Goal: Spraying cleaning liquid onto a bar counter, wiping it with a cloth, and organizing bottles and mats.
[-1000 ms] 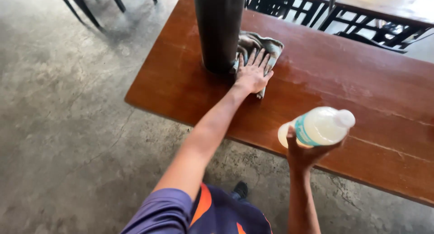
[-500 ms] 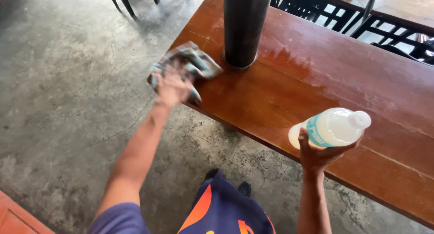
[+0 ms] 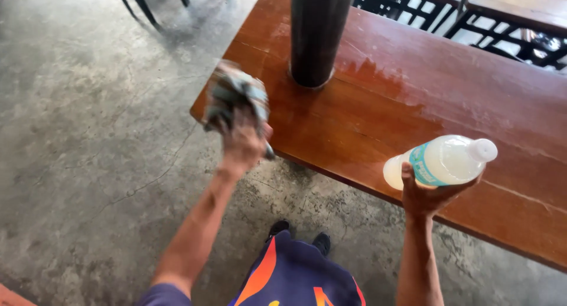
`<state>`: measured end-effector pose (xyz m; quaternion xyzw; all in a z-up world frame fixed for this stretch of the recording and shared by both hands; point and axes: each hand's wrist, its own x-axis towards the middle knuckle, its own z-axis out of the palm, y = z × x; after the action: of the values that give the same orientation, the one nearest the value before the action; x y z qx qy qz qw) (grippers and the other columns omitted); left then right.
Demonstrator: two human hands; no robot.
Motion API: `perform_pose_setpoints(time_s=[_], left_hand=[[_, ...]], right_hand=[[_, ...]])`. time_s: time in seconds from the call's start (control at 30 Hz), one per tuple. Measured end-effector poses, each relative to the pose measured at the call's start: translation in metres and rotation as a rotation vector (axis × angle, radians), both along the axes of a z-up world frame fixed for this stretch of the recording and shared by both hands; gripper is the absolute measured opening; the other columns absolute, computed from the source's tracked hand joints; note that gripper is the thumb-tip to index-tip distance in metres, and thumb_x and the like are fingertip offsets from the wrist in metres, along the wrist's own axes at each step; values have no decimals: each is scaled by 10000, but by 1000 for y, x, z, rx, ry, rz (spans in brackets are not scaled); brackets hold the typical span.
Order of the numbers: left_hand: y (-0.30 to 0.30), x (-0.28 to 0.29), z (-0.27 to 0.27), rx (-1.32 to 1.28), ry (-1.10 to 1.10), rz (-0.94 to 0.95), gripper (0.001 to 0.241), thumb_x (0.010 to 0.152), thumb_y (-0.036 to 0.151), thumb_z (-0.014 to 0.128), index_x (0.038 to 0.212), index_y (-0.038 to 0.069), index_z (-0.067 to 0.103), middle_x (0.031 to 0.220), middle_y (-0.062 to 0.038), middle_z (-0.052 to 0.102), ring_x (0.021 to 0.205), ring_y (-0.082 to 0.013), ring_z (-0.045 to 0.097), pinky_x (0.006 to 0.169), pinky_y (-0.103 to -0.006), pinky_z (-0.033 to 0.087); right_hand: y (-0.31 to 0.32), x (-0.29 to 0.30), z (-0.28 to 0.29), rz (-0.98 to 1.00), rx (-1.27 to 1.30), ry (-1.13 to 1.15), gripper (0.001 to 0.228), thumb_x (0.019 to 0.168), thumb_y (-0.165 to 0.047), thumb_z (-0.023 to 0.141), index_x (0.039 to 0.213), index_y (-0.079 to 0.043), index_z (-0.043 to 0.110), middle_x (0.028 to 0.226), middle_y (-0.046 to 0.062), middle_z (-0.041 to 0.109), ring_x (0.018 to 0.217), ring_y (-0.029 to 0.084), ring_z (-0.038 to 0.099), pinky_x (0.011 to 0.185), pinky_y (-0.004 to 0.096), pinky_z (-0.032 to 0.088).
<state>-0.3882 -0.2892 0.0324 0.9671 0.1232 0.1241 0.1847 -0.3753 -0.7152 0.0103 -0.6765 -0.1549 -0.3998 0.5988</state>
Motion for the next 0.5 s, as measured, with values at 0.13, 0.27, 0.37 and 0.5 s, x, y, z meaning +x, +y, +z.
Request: perform_pose_setpoints(time_s=[0.13, 0.27, 0.37, 0.5], left_hand=[[-96, -17, -11, 34, -208, -230, 775, 1007, 437, 490, 1587, -38, 294, 1621, -275, 329, 1530, -376, 285, 1267, -614, 94], [-177, -1, -34, 131, -273, -446, 740, 1061, 522, 478, 1469, -94, 442, 1519, -281, 501, 1491, -414, 396, 1279, -617, 154], [-236, 20, -33, 113, -165, -621, 747, 1060, 585, 426, 1468, -41, 453, 1553, -227, 498, 1515, -405, 378, 1272, -612, 176], [-324, 43, -21, 165, -172, -902, 796, 995, 623, 357, 1561, 65, 334, 1616, -158, 349, 1515, -344, 276, 1208, -642, 166]], right_hand=[[-9, -9, 2, -6, 31, 11, 1134, 974, -336, 917, 1606, -127, -1, 1612, 192, 389, 1299, 337, 583, 1124, 497, 519], [-29, -17, 1, -9, 63, 21, 1136, 975, -328, 926, 1601, -127, 0, 1602, 193, 400, 1277, 335, 598, 1109, 495, 528], [-59, -26, 1, -18, 86, 17, 1138, 975, -322, 932, 1598, -126, 1, 1594, 193, 409, 1260, 334, 609, 1098, 494, 535], [-96, -53, 7, -98, 51, -21, 1127, 972, -334, 910, 1586, -148, -16, 1599, 189, 406, 1266, 335, 606, 1097, 485, 541]])
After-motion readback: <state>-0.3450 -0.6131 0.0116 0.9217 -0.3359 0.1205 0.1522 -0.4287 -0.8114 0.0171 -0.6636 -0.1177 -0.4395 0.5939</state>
